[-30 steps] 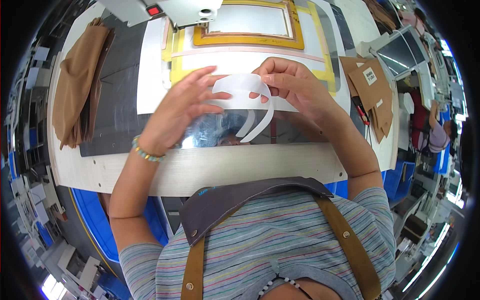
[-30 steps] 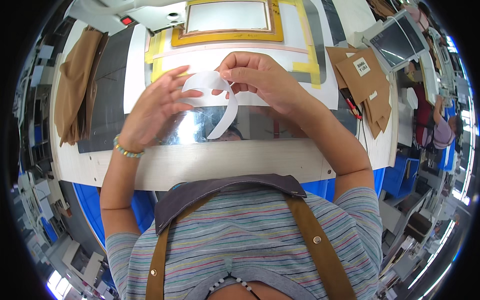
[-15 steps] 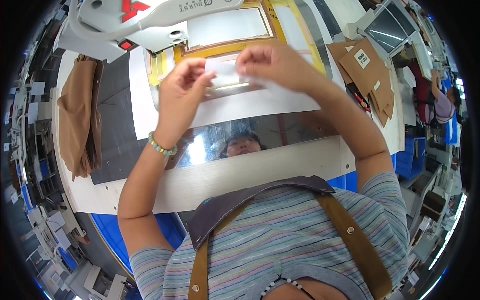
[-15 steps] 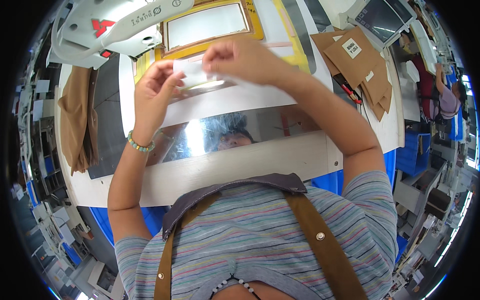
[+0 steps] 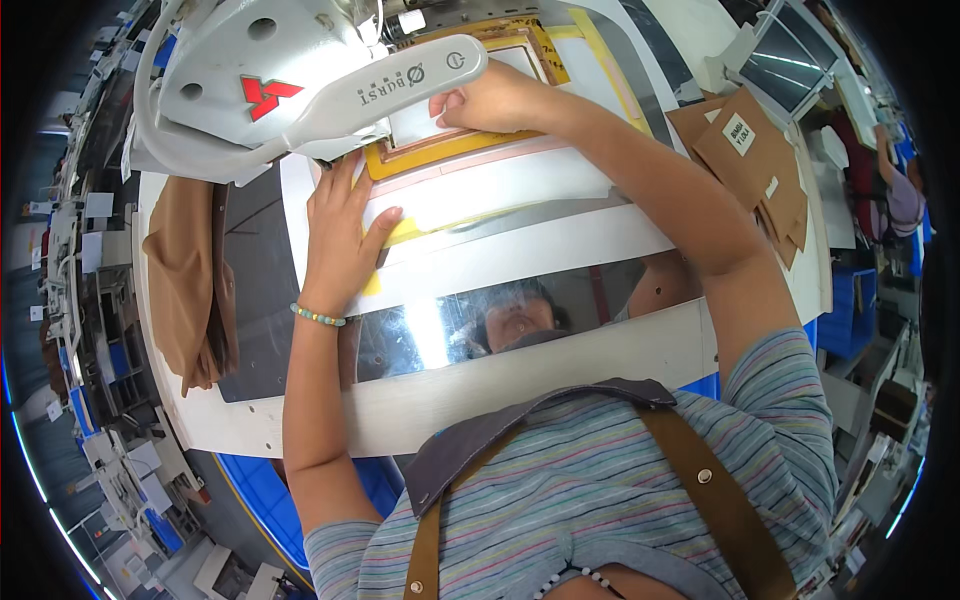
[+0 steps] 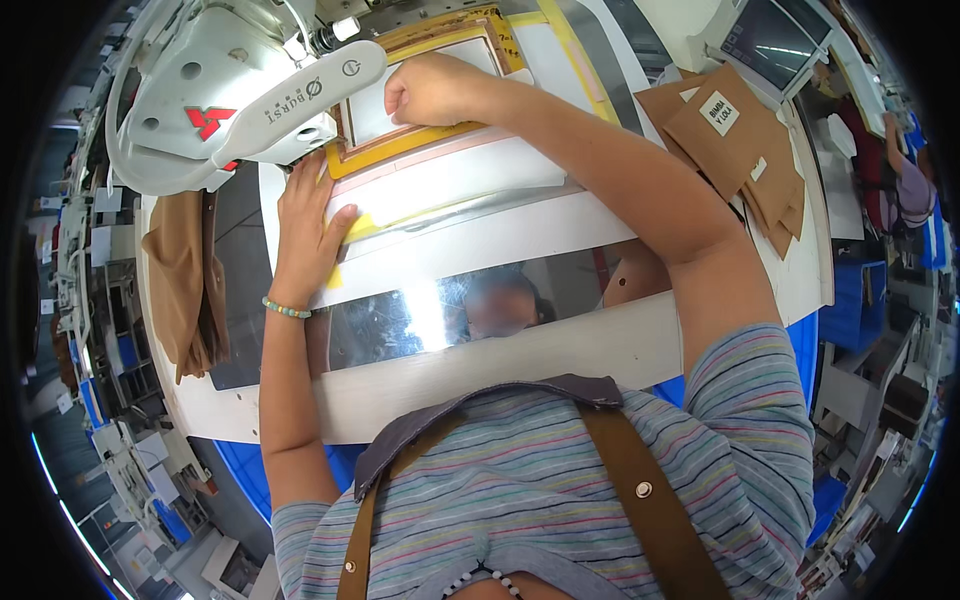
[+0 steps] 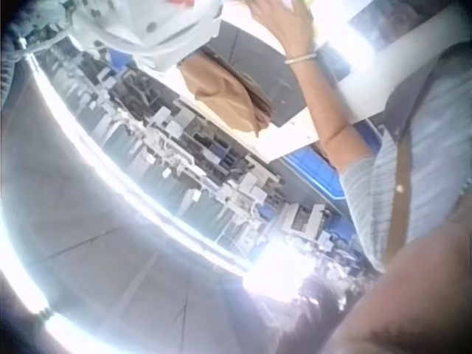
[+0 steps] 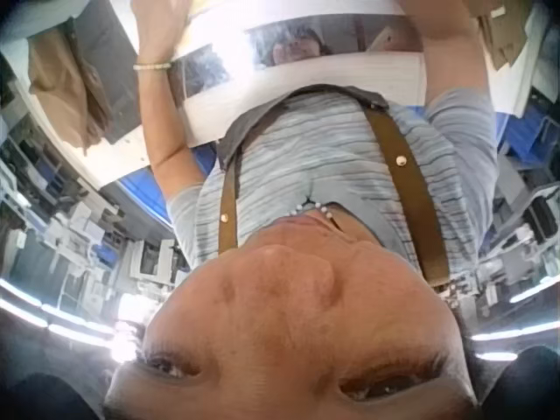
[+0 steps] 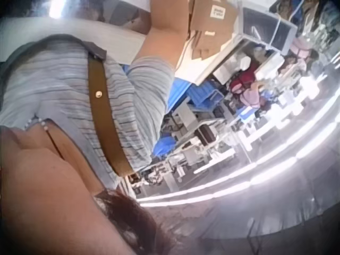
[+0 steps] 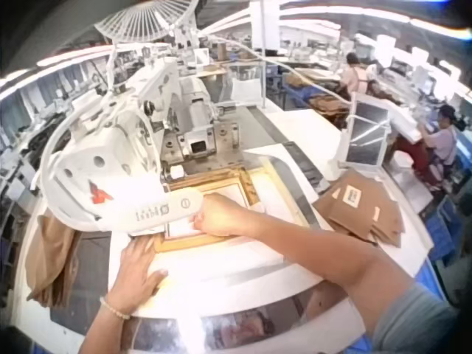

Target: The person aligns fabric pieces and labels into a sewing machine template, stitches them with the machine, and places the sewn pieces into a storage bin.

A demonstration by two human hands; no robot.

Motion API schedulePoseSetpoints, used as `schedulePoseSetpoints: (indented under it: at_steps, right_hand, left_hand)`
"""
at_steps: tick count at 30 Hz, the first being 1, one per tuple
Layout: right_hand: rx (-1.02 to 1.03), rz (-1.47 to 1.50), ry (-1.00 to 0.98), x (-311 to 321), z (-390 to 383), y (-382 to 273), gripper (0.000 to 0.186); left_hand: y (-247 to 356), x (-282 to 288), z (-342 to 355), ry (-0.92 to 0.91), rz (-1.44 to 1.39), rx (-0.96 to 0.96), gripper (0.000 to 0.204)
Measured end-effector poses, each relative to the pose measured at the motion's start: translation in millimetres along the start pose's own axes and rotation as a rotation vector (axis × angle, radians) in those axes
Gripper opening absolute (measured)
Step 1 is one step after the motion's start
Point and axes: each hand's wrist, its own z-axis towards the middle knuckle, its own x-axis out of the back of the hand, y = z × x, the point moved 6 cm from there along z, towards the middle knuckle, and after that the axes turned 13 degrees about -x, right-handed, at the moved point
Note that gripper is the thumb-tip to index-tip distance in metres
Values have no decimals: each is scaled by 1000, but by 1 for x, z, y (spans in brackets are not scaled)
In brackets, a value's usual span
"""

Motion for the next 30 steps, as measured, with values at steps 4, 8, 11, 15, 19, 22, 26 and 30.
schedulePoseSetpoints:
  at_steps: [4,8,11,15,19,22,26,30]
  right_hand:
    - [52,5,64,-12,1,-15,23]
    - [12,3,19,-14,8,-20,23]
    - [3,25,-8,-18,12,-21,22]
    - [39,35,-26,-16,13,-18,23]
    - [69,49,-26,24,10,0,23]
    - [99,13,-45,68,-9,21,13]
    - [1,-222,5,83,-27,40,9]
    - [25,-314,-54,71,-36,43,6]
  left_hand:
    - [-1,-2,0,-79,22,3,74]
    - [-2,-3,0,-116,65,-7,80]
    - [0,-3,1,-122,80,-14,79]
    - [3,-3,3,-139,77,12,76]
    - [4,-3,3,-143,101,34,66]
    - [3,-3,2,-128,93,40,63]
    - [3,-3,3,-109,82,55,61]
    - [3,-2,2,-127,108,46,58]
